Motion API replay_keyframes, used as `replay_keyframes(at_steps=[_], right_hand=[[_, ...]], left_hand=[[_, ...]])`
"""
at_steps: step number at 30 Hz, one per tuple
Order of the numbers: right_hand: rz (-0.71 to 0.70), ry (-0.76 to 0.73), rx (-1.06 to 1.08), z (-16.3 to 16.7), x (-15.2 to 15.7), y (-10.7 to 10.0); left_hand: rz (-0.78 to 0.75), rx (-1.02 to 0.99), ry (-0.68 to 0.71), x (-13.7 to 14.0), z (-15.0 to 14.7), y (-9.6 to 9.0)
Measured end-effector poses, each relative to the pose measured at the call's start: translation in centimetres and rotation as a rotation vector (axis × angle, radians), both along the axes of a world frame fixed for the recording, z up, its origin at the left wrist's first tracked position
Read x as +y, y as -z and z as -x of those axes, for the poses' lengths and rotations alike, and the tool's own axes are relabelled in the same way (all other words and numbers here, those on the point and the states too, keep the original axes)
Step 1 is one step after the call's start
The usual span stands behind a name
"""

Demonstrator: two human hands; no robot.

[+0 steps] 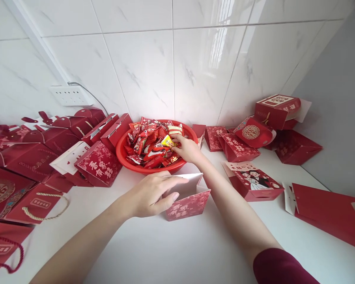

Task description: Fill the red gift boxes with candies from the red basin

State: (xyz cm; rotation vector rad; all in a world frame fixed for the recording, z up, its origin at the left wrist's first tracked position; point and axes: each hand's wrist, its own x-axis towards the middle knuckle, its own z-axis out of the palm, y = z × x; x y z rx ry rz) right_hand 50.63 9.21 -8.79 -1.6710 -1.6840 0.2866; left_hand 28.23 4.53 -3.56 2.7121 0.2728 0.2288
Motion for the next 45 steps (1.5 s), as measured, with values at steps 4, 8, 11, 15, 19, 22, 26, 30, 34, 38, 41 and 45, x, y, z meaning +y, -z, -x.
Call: replay_keyframes(at_steps=[4, 8, 11, 15, 19, 22, 26, 30, 34, 38, 41, 45], right_hand=[[0.000, 0.000, 0.040, -0.2, 0.0, 0.1], [-0.038, -0.005, 0.132, -0.2, 0.1, 0.4], [-0.088, -0.029, 0.233, -0.3, -0.1, 0.4], [-0.152, -0.082, 0.431, -0.4, -0.3, 0.3], [-0.213, -0.117, 0.658, -1.2, -0.4, -0.5], [-0.261, -0.150, 0.765, -2.0, -1.6, -2.2], [-0.176, -0.419, 0.779, -2.5, -5.6, -5.9], [0.041, -0.589, 0.513, -2.1, -10.4, -9.5], [0.090, -0.659, 0.309, -1.4, -13.2, -11.3], [0.162, -0.652, -0.001, -0.6, -14.1, -11.7], [0.217, -0.602, -0.204, 0.1, -14.3, -11.6], [0.278, -0.537, -0.331, 0.8, -14.2, -11.1]], left_hand=[[-0.008, 0.010, -0.015, 0.1, 0.0, 0.2], [-0.019, -0.007, -0.009, 0.0, 0.0, 0.3], [-0.020, 0.002, -0.009, 0.0, 0.1, 0.3], [-0.001, 0.027, -0.022, 0.0, 0.1, 0.4], [0.006, 0.033, -0.030, 0.1, 0.1, 0.5], [0.015, 0.033, -0.033, 0.1, 0.1, 0.4], [0.010, 0.035, -0.039, 0.1, 0.1, 0.4], [0.006, 0.039, -0.025, 0.3, 0.1, 0.6], [-0.013, 0.011, -0.004, 0.3, 0.0, 0.6], [-0.020, -0.035, 0.031, 0.2, -0.2, 0.4], [0.008, -0.049, 0.055, 0.0, -0.3, 0.2], [0.034, -0.016, 0.061, -0.1, -0.3, 0.2]])
